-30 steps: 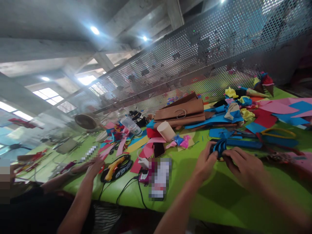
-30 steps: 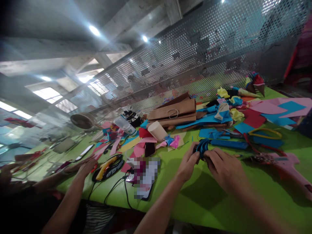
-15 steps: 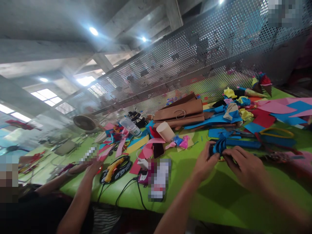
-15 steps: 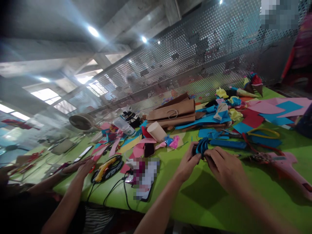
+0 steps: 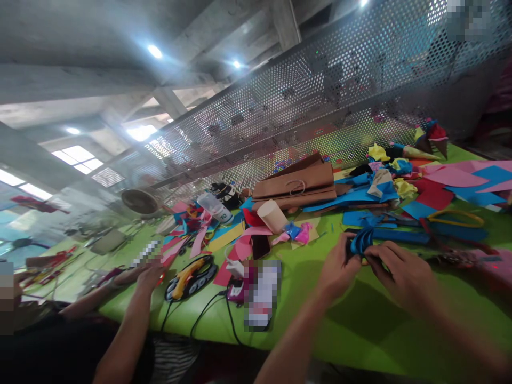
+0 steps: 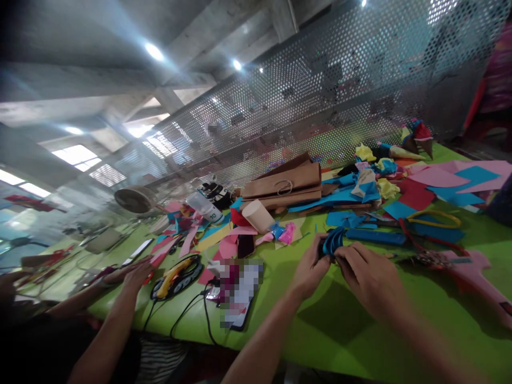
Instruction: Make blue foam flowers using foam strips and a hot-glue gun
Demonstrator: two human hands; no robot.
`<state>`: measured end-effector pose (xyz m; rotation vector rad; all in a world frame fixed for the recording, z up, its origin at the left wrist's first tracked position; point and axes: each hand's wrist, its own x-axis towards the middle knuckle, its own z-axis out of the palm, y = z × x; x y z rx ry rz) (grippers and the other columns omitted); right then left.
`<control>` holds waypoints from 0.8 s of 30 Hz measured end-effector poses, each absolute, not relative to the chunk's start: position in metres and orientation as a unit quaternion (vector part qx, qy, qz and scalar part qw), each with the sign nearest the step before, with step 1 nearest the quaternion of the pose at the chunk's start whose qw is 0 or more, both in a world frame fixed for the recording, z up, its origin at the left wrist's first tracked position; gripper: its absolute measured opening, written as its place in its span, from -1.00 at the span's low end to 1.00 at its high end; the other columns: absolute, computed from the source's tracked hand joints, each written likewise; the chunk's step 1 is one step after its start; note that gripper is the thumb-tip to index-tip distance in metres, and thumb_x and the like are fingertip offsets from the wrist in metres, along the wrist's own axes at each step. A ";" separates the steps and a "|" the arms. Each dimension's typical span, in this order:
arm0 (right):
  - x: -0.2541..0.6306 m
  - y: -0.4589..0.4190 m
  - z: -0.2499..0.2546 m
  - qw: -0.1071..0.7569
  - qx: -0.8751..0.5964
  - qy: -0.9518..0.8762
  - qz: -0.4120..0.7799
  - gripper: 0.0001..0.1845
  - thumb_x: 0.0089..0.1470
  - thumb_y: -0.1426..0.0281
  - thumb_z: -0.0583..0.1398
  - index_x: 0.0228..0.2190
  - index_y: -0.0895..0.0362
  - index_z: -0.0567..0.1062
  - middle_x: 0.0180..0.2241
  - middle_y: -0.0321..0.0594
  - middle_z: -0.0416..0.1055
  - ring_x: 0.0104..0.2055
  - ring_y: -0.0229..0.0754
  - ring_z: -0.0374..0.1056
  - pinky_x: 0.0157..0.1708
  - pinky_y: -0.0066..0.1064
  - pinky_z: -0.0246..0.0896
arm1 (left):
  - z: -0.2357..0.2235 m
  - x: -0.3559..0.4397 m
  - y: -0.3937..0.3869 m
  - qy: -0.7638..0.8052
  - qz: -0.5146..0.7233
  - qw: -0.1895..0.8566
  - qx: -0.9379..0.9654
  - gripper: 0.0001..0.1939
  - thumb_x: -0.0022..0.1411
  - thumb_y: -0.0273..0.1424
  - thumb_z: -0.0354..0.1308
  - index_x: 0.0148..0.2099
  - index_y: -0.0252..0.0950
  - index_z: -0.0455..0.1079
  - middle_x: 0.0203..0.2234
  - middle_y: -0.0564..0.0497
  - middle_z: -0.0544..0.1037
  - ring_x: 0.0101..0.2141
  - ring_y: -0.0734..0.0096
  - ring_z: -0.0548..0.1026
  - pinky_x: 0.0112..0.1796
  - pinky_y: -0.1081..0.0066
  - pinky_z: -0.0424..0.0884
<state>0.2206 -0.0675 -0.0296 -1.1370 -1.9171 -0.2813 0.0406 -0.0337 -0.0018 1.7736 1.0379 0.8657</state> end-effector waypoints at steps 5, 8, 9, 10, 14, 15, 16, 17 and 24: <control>0.220 -0.067 -0.030 0.436 -0.452 -0.769 -0.122 -0.86 0.43 0.35 0.12 -0.11 0.08 0.48 -0.29 -0.24 0.50 -0.38 -0.19 0.43 -0.38 -0.35 0.14 | 0.000 0.040 -0.035 0.425 0.343 0.434 0.716 -0.62 0.23 -0.48 0.02 0.10 -0.23 0.28 -0.26 0.06 0.43 -0.23 0.33 0.40 -0.11 0.34 0.35; 0.220 -0.067 -0.032 0.438 -0.456 -0.766 -0.112 -0.87 0.42 0.35 0.14 -0.11 0.08 0.48 -0.29 -0.25 0.49 -0.37 -0.19 0.43 -0.37 -0.35 0.13 | 0.000 0.040 -0.036 0.427 0.343 0.433 0.716 -0.63 0.25 -0.48 0.00 0.11 -0.23 0.28 -0.25 0.04 0.44 -0.21 0.32 0.41 -0.10 0.33 0.36; 0.220 -0.067 -0.033 0.440 -0.461 -0.763 -0.106 -0.88 0.42 0.35 0.14 -0.11 0.08 0.49 -0.30 -0.25 0.50 -0.37 -0.18 0.44 -0.37 -0.34 0.13 | 0.000 0.040 -0.036 0.424 0.345 0.437 0.714 -0.62 0.26 -0.47 0.00 0.12 -0.23 0.28 -0.24 0.04 0.44 -0.21 0.32 0.41 -0.09 0.33 0.36; 0.220 -0.067 -0.034 0.442 -0.467 -0.759 -0.102 -0.88 0.41 0.35 0.15 -0.12 0.07 0.49 -0.29 -0.26 0.50 -0.36 -0.18 0.44 -0.38 -0.34 0.12 | -0.001 0.040 -0.036 0.419 0.348 0.445 0.711 -0.61 0.27 -0.46 0.00 0.15 -0.22 0.27 -0.23 0.04 0.44 -0.20 0.32 0.42 -0.09 0.32 0.36; 0.220 -0.068 -0.033 0.450 -0.493 -0.736 -0.108 -0.88 0.40 0.32 0.18 -0.14 0.06 0.50 -0.29 -0.26 0.54 -0.37 -0.17 0.46 -0.39 -0.34 0.12 | -0.002 0.041 -0.034 0.407 0.353 0.468 0.701 -0.50 0.24 -0.48 0.06 0.23 -0.22 0.24 -0.15 0.02 0.46 -0.15 0.31 0.43 -0.03 0.30 0.37; 0.220 -0.069 -0.032 0.457 -0.497 -0.730 -0.106 -0.88 0.40 0.31 0.18 -0.13 0.06 0.51 -0.28 -0.26 0.55 -0.36 -0.17 0.47 -0.39 -0.34 0.14 | -0.002 0.042 -0.034 0.408 0.352 0.466 0.701 -0.49 0.22 -0.50 0.07 0.23 -0.22 0.24 -0.12 0.01 0.47 -0.12 0.29 0.44 -0.01 0.30 0.37; 0.219 -0.069 -0.031 0.468 -0.497 -0.723 -0.102 -0.88 0.40 0.32 0.18 -0.12 0.06 0.52 -0.26 -0.25 0.57 -0.35 -0.17 0.48 -0.38 -0.35 0.16 | -0.002 0.043 -0.034 0.412 0.349 0.463 0.703 -0.48 0.21 -0.51 0.07 0.23 -0.22 0.24 -0.10 0.00 0.48 -0.09 0.27 0.44 0.01 0.29 0.36; 0.219 -0.070 -0.030 0.481 -0.494 -0.718 -0.093 -0.88 0.39 0.32 0.20 -0.10 0.05 0.52 -0.25 -0.25 0.59 -0.34 -0.18 0.50 -0.36 -0.36 0.19 | -0.002 0.043 -0.034 0.418 0.345 0.457 0.705 -0.47 0.20 -0.53 0.07 0.22 -0.22 0.25 -0.08 -0.01 0.48 -0.07 0.26 0.44 0.02 0.28 0.36; 0.214 -0.071 -0.032 0.507 -0.452 -0.732 -0.051 -0.82 0.36 0.40 0.24 -0.03 -0.01 0.55 -0.19 -0.27 0.61 -0.21 -0.19 0.55 -0.22 -0.39 0.32 | -0.002 0.046 -0.035 0.450 0.332 0.430 0.709 -0.55 0.26 -0.56 0.02 0.18 -0.23 0.28 -0.08 -0.02 0.50 -0.09 0.29 0.46 0.01 0.30 0.38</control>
